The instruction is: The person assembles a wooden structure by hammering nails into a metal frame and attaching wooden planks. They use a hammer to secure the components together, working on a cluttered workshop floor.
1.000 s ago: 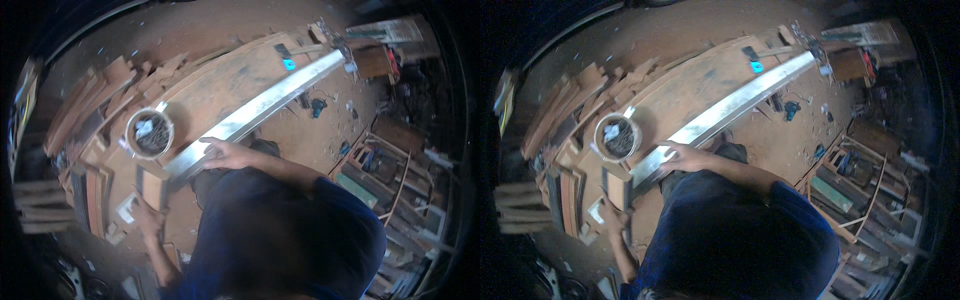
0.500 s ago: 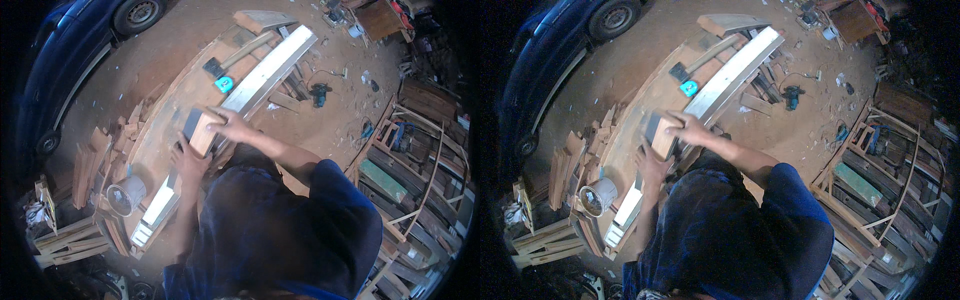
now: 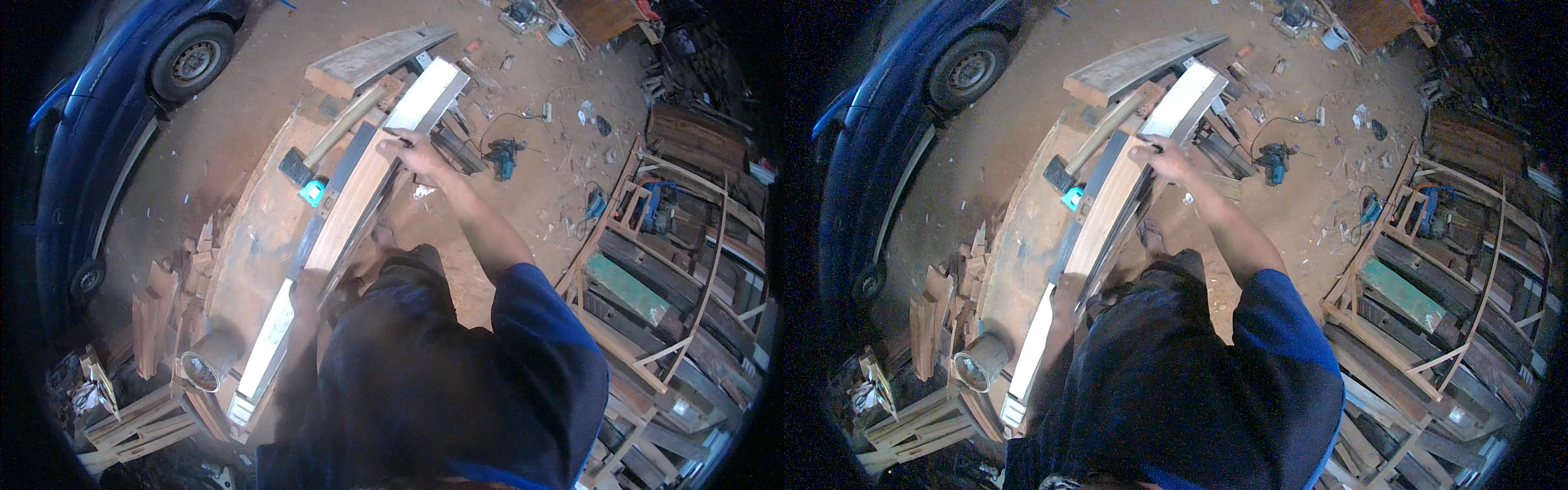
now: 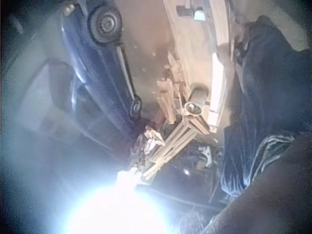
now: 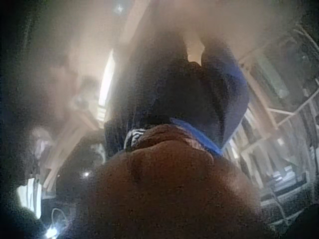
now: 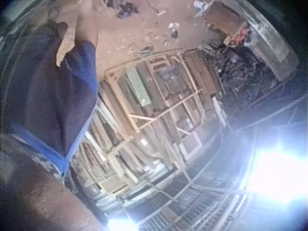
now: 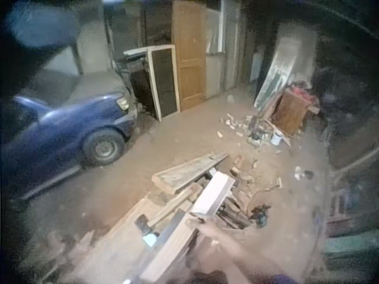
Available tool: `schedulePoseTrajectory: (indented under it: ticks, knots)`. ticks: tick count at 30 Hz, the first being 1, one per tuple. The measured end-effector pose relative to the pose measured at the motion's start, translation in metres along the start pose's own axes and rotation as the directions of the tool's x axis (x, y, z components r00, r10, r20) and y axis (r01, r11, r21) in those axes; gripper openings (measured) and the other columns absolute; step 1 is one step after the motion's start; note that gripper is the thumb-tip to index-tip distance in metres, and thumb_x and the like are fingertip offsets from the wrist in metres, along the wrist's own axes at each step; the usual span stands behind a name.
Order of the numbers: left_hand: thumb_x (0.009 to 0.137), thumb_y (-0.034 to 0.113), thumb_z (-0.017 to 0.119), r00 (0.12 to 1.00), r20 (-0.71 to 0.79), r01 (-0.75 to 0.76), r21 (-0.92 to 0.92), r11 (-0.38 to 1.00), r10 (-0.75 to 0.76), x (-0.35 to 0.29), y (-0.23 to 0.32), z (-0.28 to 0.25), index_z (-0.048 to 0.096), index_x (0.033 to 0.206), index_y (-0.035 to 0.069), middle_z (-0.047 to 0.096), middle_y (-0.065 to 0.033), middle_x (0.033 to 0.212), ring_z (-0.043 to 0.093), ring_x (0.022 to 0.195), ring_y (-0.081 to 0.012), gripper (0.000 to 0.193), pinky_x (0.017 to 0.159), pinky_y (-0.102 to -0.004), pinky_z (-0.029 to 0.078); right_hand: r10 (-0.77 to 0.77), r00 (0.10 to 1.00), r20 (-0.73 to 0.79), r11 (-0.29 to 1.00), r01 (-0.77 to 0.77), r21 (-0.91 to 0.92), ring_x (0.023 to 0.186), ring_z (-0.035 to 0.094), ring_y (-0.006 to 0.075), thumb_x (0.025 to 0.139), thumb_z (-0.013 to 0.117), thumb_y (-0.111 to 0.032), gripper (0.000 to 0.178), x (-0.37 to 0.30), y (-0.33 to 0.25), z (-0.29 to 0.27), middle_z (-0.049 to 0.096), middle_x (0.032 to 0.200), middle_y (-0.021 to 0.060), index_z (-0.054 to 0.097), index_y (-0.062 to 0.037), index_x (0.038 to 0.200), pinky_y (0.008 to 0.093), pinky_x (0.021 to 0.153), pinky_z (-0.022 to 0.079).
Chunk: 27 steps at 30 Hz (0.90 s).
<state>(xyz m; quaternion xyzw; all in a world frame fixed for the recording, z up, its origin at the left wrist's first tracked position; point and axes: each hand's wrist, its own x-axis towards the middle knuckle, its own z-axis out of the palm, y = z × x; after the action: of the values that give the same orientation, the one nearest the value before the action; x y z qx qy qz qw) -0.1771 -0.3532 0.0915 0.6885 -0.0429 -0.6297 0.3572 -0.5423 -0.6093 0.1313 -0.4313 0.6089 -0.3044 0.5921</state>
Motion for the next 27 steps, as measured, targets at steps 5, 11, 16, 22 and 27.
schedulePoseTrajectory:
  ticks: [5,11,16,22,27]
  knots:
    - [0.098,0.034,0.065,0.998,0.034,-0.055,0.071,0.996,0.052,-0.007,0.033,0.088,0.061,0.119,0.005,0.065,-0.0058,0.11,0.065,0.103,-0.0219,0.036,0.087,-0.0379,0.053,-0.128,0.985,-0.115,0.989,0.118,-0.087,0.105,0.066,0.022,0.086,0.078,-0.038,0.064,0.046,-0.025,-0.058,0.071,0.117,0.0153,0.061,0.0002,0.134,0.0343,0.092,0.052]
    - [0.095,0.038,0.068,0.992,0.114,-0.07,0.168,0.983,0.051,0.017,0.054,0.168,0.049,0.136,0.003,0.053,-0.0106,0.132,0.059,0.113,-0.0248,0.057,0.094,-0.0377,0.051,-0.27,0.937,-0.222,0.885,0.15,-0.441,0.107,0.066,0.0257,0.087,0.073,-0.044,0.055,0.098,-0.054,-0.15,0.07,0.116,0.0162,0.069,-0.002,0.123,0.0361,0.095,0.05]
    - [0.093,0.043,0.068,0.984,0.101,-0.173,0.305,0.937,0.149,0.03,0.051,0.182,0.025,0.155,0.0,0.05,-0.0183,0.14,0.061,0.108,-0.0264,0.087,0.092,-0.0372,0.051,-0.238,0.951,-0.198,0.834,0.096,-0.544,0.117,0.063,0.0339,0.081,0.076,-0.05,0.061,0.101,-0.059,-0.161,0.065,0.124,0.0258,0.071,-0.0018,0.119,0.0396,0.099,0.048]
    - [0.092,0.045,0.068,0.979,0.151,-0.174,0.281,0.944,0.135,0.011,0.081,0.226,0.029,0.153,-0.004,0.049,-0.0212,0.142,0.054,0.122,-0.028,0.087,0.1,-0.04,0.046,-0.287,0.928,-0.237,0.89,0.167,-0.424,0.106,0.066,0.0317,0.082,0.078,-0.042,0.05,0.098,-0.062,-0.165,0.071,0.112,0.0186,0.073,-0.0019,0.111,0.0399,0.095,0.049]
    - [0.094,0.042,0.066,0.977,0.14,-0.2,0.31,0.93,0.163,0.027,0.083,0.234,0.028,0.153,-0.006,0.047,-0.0216,0.145,0.046,0.133,-0.0316,0.086,0.11,-0.0398,0.04,-0.337,0.909,-0.246,0.88,0.211,-0.426,0.106,0.064,0.0215,0.082,0.081,-0.036,0.057,0.116,-0.057,-0.181,0.071,0.113,0.0135,0.066,0.002,0.121,0.0365,0.095,0.049]
